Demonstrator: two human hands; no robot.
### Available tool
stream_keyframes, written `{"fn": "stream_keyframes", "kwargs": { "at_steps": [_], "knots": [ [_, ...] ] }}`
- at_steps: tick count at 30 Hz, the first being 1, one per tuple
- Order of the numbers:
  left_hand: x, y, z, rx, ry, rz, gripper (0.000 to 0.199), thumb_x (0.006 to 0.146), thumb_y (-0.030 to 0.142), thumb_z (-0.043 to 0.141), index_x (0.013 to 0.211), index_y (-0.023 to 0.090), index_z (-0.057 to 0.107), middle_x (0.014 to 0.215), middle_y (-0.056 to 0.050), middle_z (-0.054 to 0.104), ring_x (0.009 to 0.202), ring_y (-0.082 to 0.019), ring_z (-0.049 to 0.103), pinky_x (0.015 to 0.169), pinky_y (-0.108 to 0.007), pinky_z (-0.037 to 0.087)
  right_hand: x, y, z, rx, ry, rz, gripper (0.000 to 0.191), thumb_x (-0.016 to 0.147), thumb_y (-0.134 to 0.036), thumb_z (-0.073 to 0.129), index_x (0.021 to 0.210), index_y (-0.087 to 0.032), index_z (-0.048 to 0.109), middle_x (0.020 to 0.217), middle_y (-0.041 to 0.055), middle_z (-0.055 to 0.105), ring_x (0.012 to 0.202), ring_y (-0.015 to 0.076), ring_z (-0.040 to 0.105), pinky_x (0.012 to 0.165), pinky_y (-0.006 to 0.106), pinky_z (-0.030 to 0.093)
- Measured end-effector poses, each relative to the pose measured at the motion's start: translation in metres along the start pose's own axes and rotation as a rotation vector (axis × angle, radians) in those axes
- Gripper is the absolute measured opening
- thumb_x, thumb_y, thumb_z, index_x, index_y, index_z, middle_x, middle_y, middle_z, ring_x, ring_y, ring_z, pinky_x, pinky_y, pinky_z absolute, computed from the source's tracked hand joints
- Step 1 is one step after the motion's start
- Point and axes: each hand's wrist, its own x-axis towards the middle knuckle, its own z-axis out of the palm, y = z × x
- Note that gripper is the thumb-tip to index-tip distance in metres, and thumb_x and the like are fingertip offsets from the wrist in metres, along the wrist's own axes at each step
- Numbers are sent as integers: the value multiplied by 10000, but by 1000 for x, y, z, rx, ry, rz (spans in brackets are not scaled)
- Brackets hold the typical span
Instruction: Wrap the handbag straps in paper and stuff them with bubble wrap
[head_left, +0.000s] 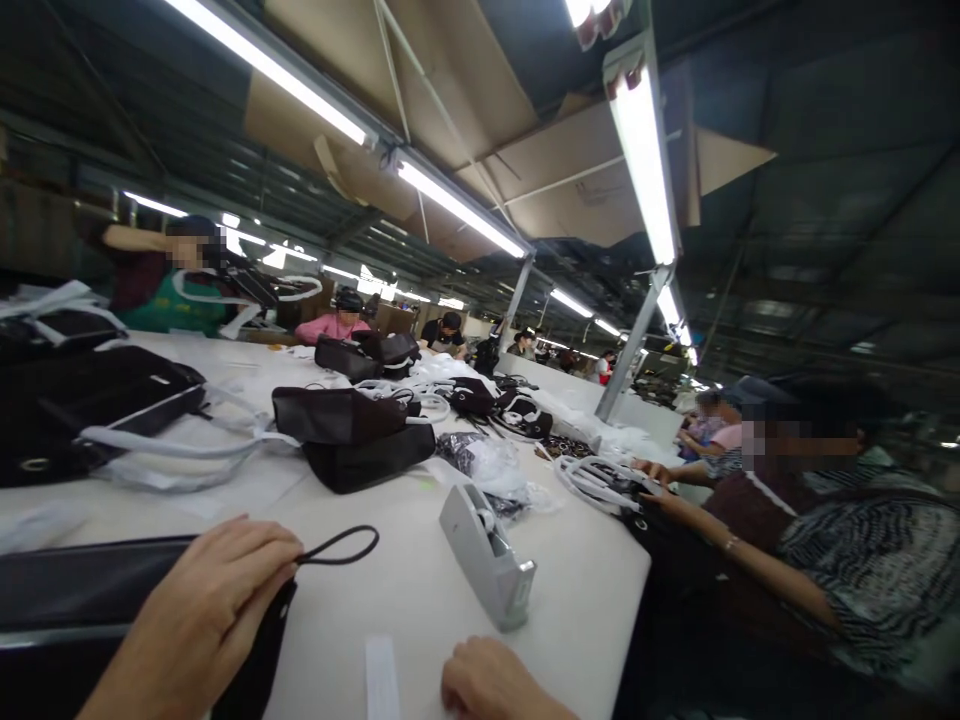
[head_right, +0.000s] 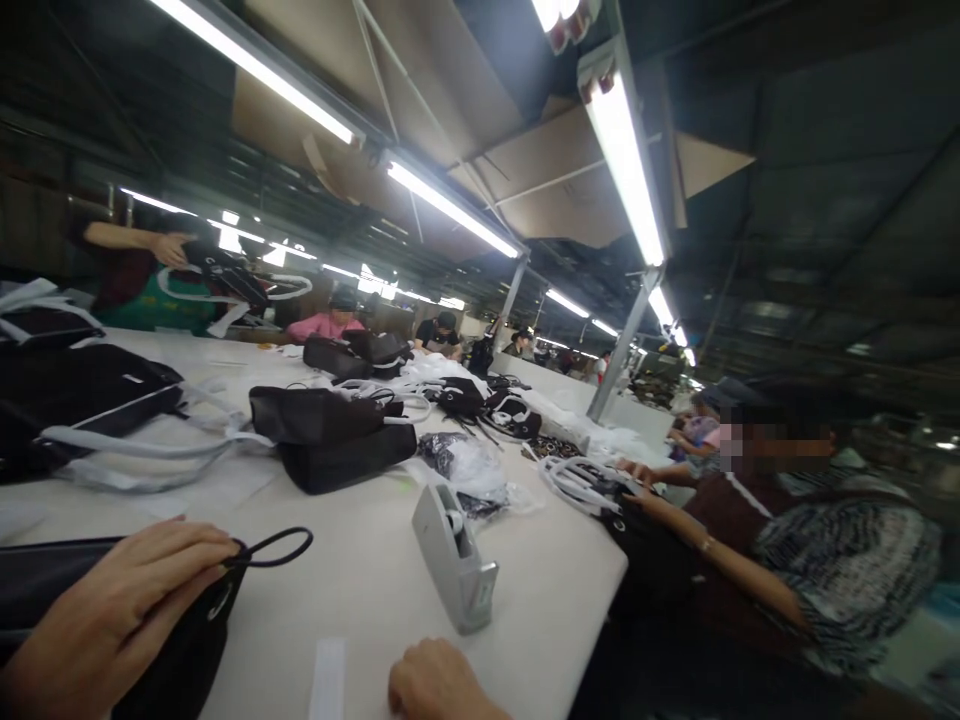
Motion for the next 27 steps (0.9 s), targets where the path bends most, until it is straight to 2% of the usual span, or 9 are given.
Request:
{"fn": "stream_keyframes", "kwargs": {
  "at_steps": [6,10,13,15,17,19,22,25,27],
  "knots": [
    [9,15,-13,-88,-51,-82,199,972,219,468,913,253,654,903,27,711,853,-182,653,993,-341,338,-6,-11,-49,184,48,14,119,782,-178,748,861,-214,666,986,29,713,940,198,633,849,282,441],
    [14,24,-19,-148,-155,-197,275,967,150,408,869,216,656,877,-8,694,851,-199,634,995,-422,359,7,-22,-94,490,142,201,130,766,-90,660,824,-197,616,857,18,697,850,192,625,773,278,440],
    [15,27,-19,-161,-195,-240,274,959,129,407,871,201,656,892,-30,689,885,-217,625,1002,-471,369,22,-27,-118,735,217,193,239,766,-120,634,988,-208,624,758,-26,678,742,167,622,709,253,441],
    [15,29,-20,-167,-212,-257,269,953,114,412,871,198,654,898,-34,686,898,-223,623,1010,-493,371,31,-29,-127,785,268,155,234,828,-212,627,1062,-216,644,765,-28,684,748,167,627,718,250,444],
    [16,30,-22,-168,-232,-279,268,948,101,417,869,200,653,900,-34,682,905,-225,622,1019,-511,371,39,-31,-133,727,305,115,170,912,-346,580,936,-217,688,755,-18,675,742,169,615,698,248,434],
    [16,33,-24,-156,-265,-306,281,938,75,415,874,203,657,904,-31,680,913,-224,623,1034,-528,366,44,-33,-136,651,345,84,339,965,-434,512,772,-206,673,706,-14,645,700,161,589,653,243,418],
    [17,37,-26,-100,-314,-323,335,902,9,400,871,209,666,905,-18,689,897,-214,635,1075,-579,320,50,-36,-141,645,413,2,376,990,-437,494,745,-202,656,754,-3,671,729,158,613,682,234,449],
    [17,44,-27,7,-255,-264,350,857,-33,429,883,213,676,876,-6,707,984,-238,646,1112,-616,258,51,-39,-146,686,453,-136,288,989,-382,545,813,-214,699,898,18,731,848,164,675,780,228,494],
    [15,51,-26,125,-176,-210,308,848,-22,474,873,202,684,875,-23,719,1056,-275,628,1061,-558,354,50,-41,-148,661,510,-185,216,974,-341,590,850,-228,726,904,15,748,857,159,695,787,219,509]
  ]
}}
